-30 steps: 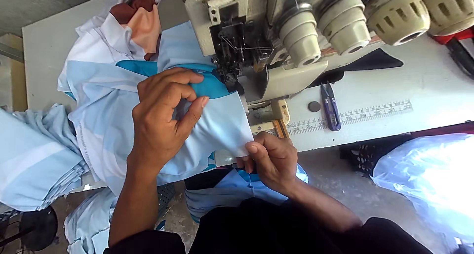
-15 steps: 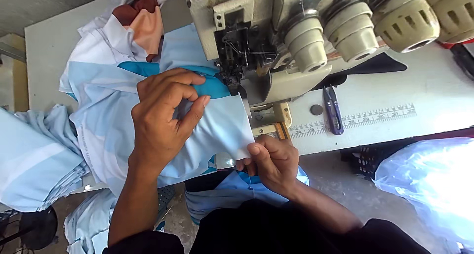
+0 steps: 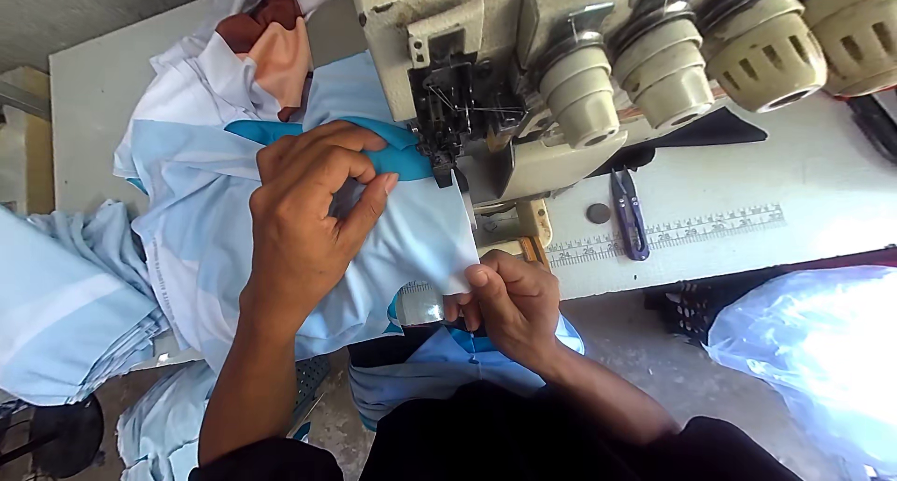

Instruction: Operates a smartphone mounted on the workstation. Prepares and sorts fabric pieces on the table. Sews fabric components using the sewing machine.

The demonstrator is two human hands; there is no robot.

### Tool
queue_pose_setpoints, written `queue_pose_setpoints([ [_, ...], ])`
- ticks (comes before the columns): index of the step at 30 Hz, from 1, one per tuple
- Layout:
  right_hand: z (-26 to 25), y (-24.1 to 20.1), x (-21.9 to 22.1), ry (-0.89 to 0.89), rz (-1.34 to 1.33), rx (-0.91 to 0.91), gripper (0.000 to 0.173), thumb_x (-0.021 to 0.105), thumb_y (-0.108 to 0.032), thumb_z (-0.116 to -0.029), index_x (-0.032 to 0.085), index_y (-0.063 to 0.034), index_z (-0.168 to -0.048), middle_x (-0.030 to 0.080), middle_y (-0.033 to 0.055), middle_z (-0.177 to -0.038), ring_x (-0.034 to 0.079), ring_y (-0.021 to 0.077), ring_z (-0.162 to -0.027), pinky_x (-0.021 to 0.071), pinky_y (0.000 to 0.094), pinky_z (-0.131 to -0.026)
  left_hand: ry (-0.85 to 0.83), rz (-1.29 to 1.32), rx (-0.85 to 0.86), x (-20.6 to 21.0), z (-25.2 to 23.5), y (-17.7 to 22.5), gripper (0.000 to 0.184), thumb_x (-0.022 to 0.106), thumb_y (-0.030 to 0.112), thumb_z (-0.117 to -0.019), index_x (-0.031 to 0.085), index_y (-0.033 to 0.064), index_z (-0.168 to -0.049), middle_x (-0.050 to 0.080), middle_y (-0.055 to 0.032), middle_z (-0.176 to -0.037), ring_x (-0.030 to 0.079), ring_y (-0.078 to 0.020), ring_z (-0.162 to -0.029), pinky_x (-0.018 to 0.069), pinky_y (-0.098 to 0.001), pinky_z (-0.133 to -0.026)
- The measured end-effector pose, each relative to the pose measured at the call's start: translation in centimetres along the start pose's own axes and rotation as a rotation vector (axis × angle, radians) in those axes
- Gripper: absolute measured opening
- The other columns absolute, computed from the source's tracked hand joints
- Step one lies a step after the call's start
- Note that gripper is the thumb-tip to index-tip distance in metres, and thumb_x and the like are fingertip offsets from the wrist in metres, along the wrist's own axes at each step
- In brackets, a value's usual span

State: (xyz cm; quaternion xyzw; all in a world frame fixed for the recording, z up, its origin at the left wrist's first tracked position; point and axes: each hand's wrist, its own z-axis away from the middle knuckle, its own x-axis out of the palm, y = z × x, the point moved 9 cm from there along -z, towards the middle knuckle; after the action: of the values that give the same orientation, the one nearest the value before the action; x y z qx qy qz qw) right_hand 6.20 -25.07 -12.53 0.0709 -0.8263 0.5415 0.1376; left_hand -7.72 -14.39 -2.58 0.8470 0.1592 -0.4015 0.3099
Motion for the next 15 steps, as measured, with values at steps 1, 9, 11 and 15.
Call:
queue_pose_setpoints([
  [1,-0.05,-0.01,0.01,0.001,0.002,-0.001,0.033,0.05,-0.02,-0.1096,0.061,-0.0007,-0.086,0.069,0.0016,-0.071,0.064,0.0002,-0.059,0.0534,0.0151,-0.054,0.003,-0.001,0.002,-0.01,-0.05,-0.01,0.018,0.065,0.017,-0.0994,0.066,0.0033,-0.089,0.073,-0.0127,-0.119,0.061,-0.0245,-0.128,0.0408,-0.0471,-0.109],
  [9,-0.52,-0.2,0.03,0.013,0.009,-0.013,0.033,0.049,-0.021,-0.1098,0.061,-0.0019,-0.085,0.069,0.0002,-0.07,0.064,-0.0005,-0.059,0.0533,0.0146,-0.053,0.032,0.001,0.016,-0.15,-0.35,-0.28,0.017,0.067,0.017,-0.0988,0.066,0.0033,-0.089,0.074,-0.014,-0.116,0.064,-0.0239,-0.126,0.0409,-0.0465,-0.109],
  [11,-0.65,-0.19,0.04,0.021,-0.003,-0.014,0.032,0.049,-0.02,-0.1097,0.061,-0.0022,-0.086,0.07,0.0002,-0.07,0.064,-0.0004,-0.058,0.0532,0.0147,-0.053,0.029,0.002,0.012,-0.12,-0.48,-0.3,0.016,0.067,0.016,-0.0991,0.067,0.003,-0.09,0.074,-0.0145,-0.117,0.063,-0.0242,-0.127,0.0395,-0.0461,-0.111],
  [15,-0.88,-0.1,0.0,0.027,-0.006,-0.01,0.032,0.049,-0.021,-0.1097,0.061,-0.0026,-0.086,0.069,-0.0004,-0.07,0.063,-0.001,-0.058,0.0529,0.0143,-0.053,0.042,0.016,0.013,-0.04,-0.84,-0.62,0.016,0.068,0.018,-0.0988,0.067,0.0042,-0.09,0.075,-0.0148,-0.115,0.064,-0.0226,-0.125,0.0384,-0.046,-0.111],
])
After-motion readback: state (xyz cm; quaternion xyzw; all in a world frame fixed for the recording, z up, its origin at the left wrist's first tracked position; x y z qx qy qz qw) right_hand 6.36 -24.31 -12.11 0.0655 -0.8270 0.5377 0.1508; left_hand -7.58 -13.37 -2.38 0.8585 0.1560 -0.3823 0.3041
